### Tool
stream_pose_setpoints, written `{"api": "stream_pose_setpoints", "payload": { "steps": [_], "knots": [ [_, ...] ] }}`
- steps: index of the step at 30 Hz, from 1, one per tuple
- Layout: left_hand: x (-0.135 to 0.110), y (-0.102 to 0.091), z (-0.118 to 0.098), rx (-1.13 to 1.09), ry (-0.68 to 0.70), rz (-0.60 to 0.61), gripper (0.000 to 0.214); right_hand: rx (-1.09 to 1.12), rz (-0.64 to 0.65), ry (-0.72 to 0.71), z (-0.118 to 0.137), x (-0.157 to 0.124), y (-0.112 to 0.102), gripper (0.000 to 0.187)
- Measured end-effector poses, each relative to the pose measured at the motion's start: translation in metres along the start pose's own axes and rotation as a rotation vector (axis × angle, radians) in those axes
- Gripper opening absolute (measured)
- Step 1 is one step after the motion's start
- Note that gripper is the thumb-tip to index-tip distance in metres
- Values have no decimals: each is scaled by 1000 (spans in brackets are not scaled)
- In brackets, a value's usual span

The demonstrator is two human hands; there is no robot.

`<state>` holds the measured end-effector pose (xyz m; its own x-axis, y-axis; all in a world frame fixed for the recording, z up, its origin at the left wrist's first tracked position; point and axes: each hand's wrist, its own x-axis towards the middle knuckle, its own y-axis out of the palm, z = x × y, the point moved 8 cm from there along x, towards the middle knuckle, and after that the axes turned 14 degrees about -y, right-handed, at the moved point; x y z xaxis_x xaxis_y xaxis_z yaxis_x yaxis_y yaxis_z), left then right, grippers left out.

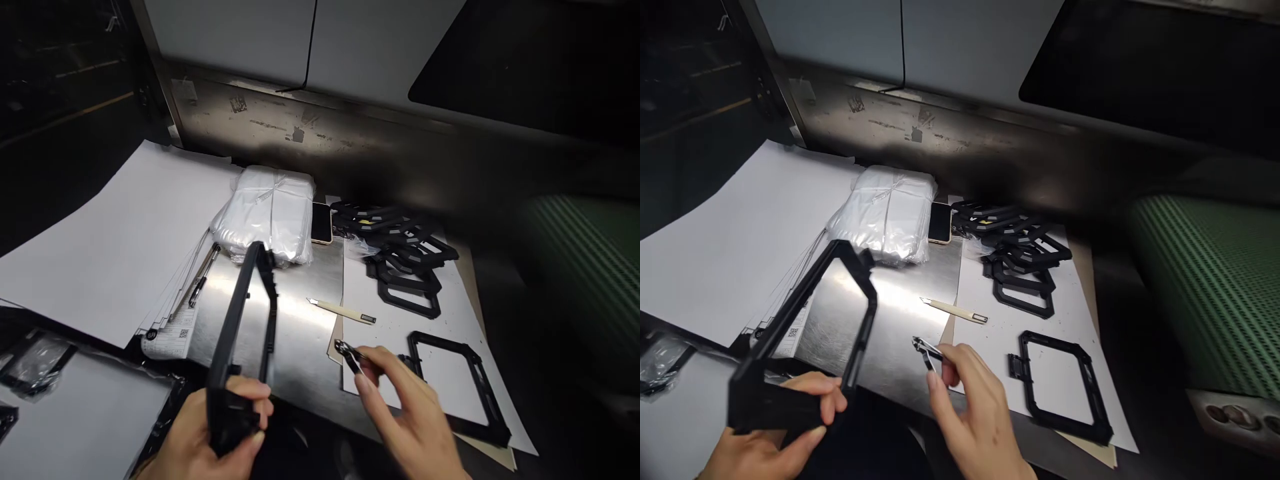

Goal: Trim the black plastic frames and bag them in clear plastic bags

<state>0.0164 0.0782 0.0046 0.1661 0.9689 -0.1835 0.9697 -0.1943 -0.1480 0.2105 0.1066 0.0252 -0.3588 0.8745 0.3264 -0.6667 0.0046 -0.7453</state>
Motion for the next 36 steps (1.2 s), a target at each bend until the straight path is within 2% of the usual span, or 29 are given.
{"api": "stream_pose_setpoints", "payload": {
  "steps": [1,3,4,6,8,11,13,14,15,17,18,19,20,22,24,26,27,29,31,33,36],
  "knots": [
    [2,-6,7,185,47,-32,47,-32,49,83,-27,-10,14,12],
    [5,-7,23,465,84,27,47,-77,145,179,-72,-28,43,19],
    [5,-6,30,555,79,75,46,-100,153,211,-88,-35,52,24],
    [5,1,40,652,86,190,44,-139,143,253,-101,-38,60,34],
    [2,9,40,700,133,249,44,39,93,326,-93,-31,62,42],
    [-3,26,40,799,186,350,50,679,83,449,-52,-11,79,46],
    [-6,31,46,760,170,421,46,985,82,512,-23,1,92,49],
    [-3,24,49,681,123,362,42,1052,59,534,-13,5,96,48],
    [3,11,53,563,44,229,38,1090,21,550,-7,8,100,45],
    [12,-27,73,194,-201,-99,35,1143,-29,519,2,15,105,40],
    [13,-41,89,-27,-348,-208,31,1156,15,473,7,19,109,38],
    [13,-46,104,-243,-480,-245,24,1119,102,397,13,26,112,36],
    [15,-45,113,-431,-571,-218,20,1032,202,303,17,36,114,35],
    [19,-42,119,-657,-651,-159,22,745,320,120,11,63,113,39],
    [20,-49,121,-706,-659,-193,23,438,227,30,-16,103,103,40],
    [16,-53,128,-755,-683,-218,26,220,78,37,-52,144,93,30],
    [13,-53,133,-794,-699,-228,28,128,47,37,-68,162,92,28],
    [6,-52,145,-884,-734,-242,34,-8,64,24,-95,190,96,23],
    [1,-49,154,-953,-765,-251,38,-86,133,-7,-111,208,101,17],
    [-1,-47,159,-976,-779,-253,39,-133,184,-37,-119,215,98,20],
    [1,-44,156,-994,-778,-226,36,-183,194,-51,-124,213,77,22]
  ]
}}
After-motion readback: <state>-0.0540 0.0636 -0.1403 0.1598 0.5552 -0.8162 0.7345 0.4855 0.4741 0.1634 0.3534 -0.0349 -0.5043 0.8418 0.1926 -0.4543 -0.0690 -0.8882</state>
